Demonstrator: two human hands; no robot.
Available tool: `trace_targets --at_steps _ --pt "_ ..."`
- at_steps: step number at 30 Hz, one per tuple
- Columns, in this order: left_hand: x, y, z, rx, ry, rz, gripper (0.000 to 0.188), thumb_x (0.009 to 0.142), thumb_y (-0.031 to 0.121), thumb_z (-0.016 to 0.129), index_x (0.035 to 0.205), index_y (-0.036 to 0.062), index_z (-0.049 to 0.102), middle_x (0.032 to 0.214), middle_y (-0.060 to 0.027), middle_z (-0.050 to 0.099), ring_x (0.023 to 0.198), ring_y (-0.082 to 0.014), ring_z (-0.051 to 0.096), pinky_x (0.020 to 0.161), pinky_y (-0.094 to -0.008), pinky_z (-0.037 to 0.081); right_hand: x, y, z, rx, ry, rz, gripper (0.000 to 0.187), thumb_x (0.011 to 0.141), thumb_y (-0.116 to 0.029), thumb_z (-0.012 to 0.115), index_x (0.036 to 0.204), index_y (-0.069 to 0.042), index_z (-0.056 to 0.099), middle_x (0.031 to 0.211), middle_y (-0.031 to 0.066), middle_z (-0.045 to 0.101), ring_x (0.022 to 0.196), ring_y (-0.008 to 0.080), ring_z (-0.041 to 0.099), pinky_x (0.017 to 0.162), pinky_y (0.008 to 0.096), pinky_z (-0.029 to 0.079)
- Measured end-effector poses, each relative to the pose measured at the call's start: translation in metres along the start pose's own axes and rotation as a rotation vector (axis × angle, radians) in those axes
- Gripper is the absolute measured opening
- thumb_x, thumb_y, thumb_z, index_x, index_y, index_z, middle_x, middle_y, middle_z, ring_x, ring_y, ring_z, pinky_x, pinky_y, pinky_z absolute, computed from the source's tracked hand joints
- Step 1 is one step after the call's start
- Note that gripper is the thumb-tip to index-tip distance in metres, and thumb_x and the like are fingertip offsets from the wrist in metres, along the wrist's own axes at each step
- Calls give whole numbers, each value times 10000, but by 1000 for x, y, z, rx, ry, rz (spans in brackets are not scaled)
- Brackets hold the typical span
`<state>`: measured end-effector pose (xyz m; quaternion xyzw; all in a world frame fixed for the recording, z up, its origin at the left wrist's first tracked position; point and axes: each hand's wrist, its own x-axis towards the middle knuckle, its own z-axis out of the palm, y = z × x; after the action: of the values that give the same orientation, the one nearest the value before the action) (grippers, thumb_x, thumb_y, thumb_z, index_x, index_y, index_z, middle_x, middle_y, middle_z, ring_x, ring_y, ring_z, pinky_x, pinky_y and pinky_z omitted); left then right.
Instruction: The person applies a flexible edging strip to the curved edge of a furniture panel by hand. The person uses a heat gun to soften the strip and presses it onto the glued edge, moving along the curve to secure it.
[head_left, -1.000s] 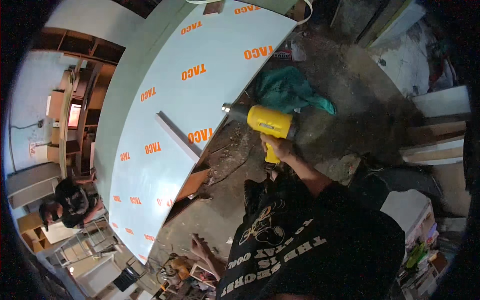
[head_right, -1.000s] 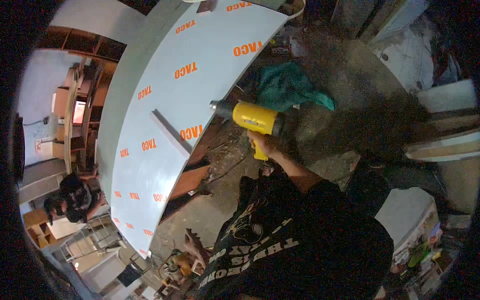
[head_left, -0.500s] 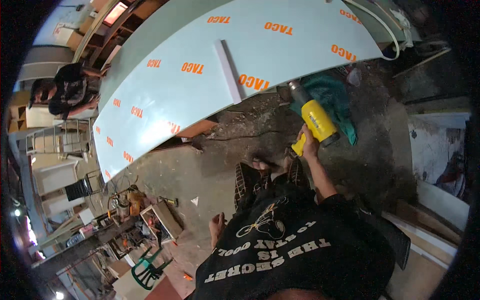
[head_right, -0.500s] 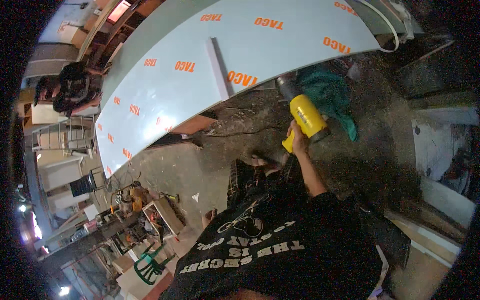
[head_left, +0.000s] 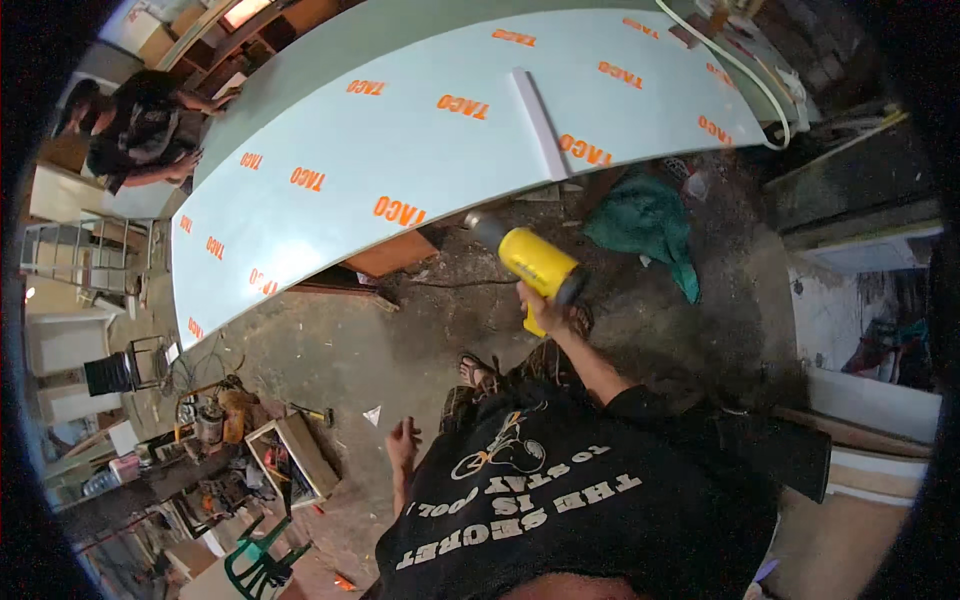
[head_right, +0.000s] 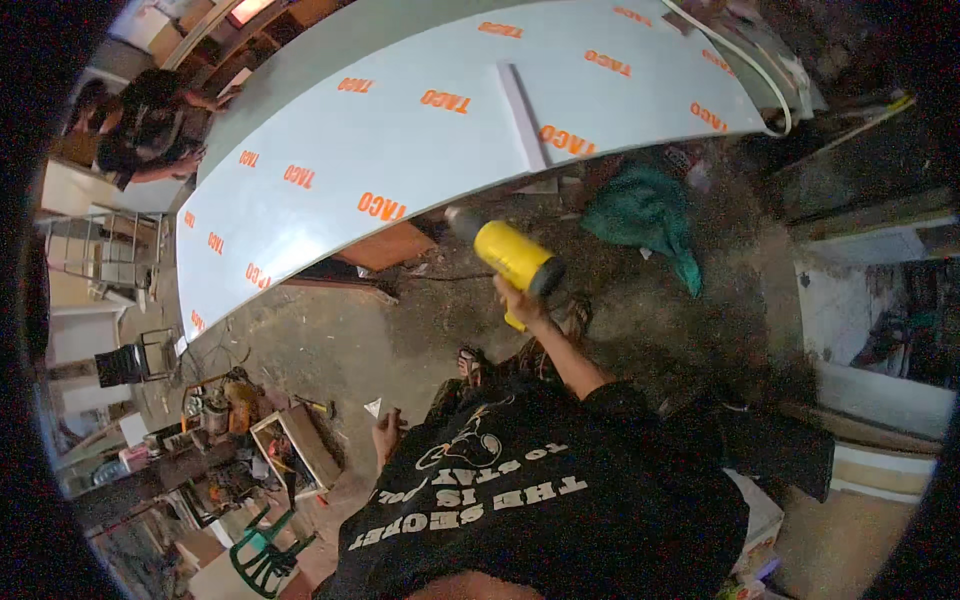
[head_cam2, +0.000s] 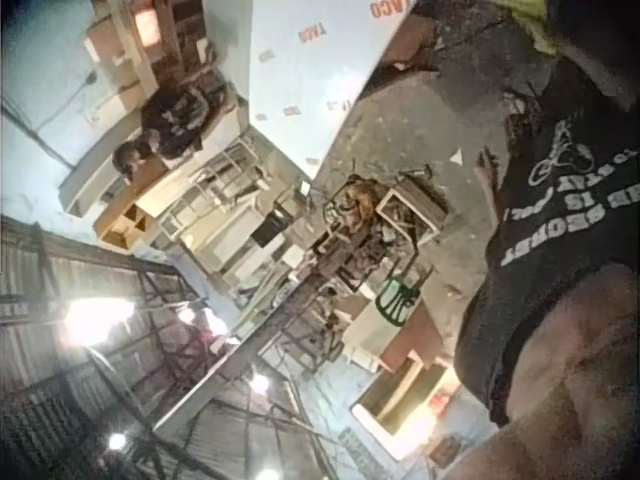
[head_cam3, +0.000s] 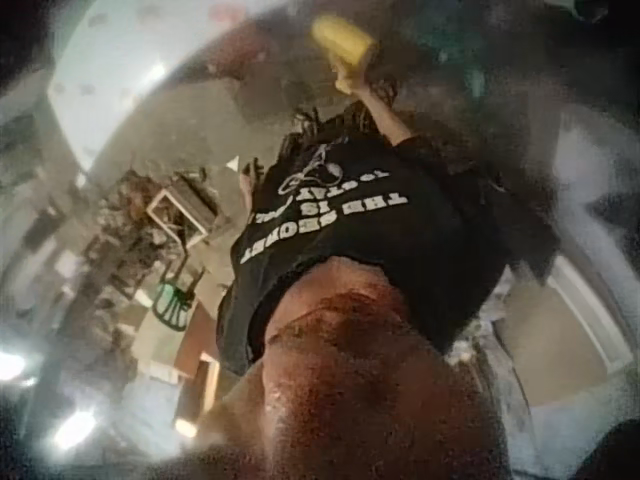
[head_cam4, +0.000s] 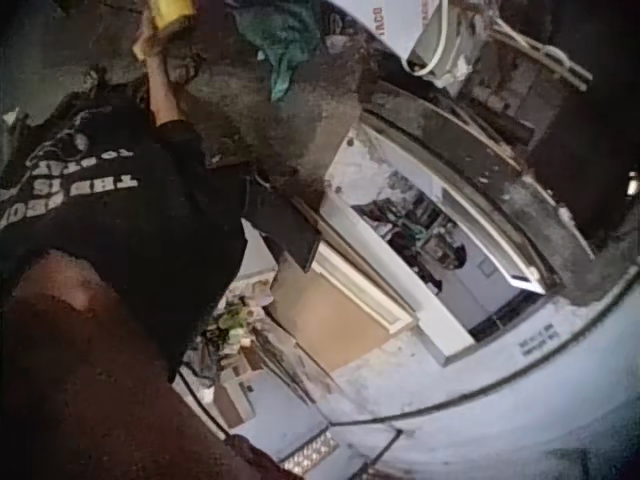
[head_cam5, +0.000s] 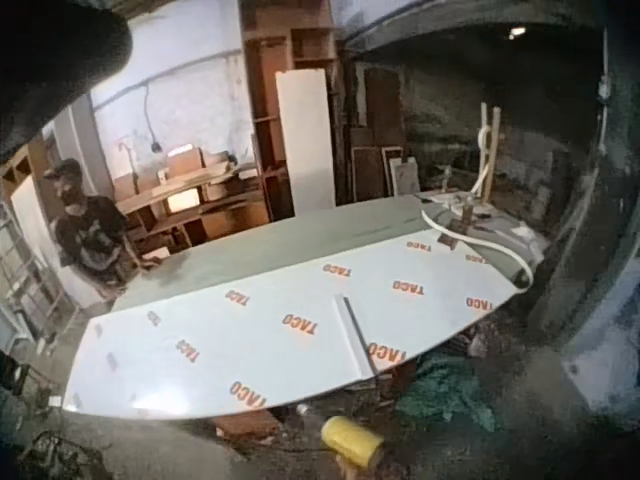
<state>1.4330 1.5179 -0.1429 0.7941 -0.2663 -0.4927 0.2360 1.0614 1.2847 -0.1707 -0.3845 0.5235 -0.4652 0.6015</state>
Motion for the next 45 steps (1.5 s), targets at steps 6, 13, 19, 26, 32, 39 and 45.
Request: trace_targets --at_steps 6,13,19,26,32,39,45 --pt "-16 117 -30 -422 -449 99 721 952 601 392 1394 32 427 1274 -160 558 1162 -252 539 972 -425 416 -61 -103 150 -564 -417 -157 660 854 -364 662 1399 -98 399 1236 181 557 1085 341 549 907 460 452" --pt "3 220 35 -1192 -228 202 697 903 627 482 1330 78 430 1216 -124 558 1071 -271 577 956 -418 459 18 -32 158 -724 -845 -670 735 771 -292 683 1429 -117 407 1290 166 518 1204 311 469 1012 464 353" --pt "-7 172 21 -1409 99 386 684 833 557 603 1233 13 494 1092 -186 637 944 -324 655 873 -462 532 105 -169 120 -834 -284 -761 501 784 -237 695 1244 -101 552 1251 164 560 1208 315 507 1010 442 396" --pt "28 135 69 -1261 298 261 614 830 603 591 1197 112 549 1092 -112 635 996 -274 621 939 -451 485 243 -235 -49 -1052 403 -353 510 810 -294 723 1187 -17 521 1112 198 593 1043 367 582 845 475 476" --pt "51 172 79 -1058 264 132 606 842 589 585 1197 102 534 1084 -112 621 982 -272 613 922 -443 484 191 -250 -124 -336 226 -456 330 919 -198 581 1203 -35 536 942 162 637 820 247 624 751 363 505" --pt "79 233 119 -842 177 71 597 855 574 578 1198 89 517 1075 -113 605 965 -268 603 903 -434 482 157 -173 -446 -538 1515 -518 223 893 -111 598 1089 -20 543 970 178 599 907 312 618 787 399 488" --pt "90 232 103 -825 253 36 589 867 560 572 1198 79 501 1066 -114 591 951 -265 595 886 -427 481 259 -212 -547 -492 1625 -363 323 837 -191 666 1089 -7 584 994 183 647 886 328 639 787 438 496"
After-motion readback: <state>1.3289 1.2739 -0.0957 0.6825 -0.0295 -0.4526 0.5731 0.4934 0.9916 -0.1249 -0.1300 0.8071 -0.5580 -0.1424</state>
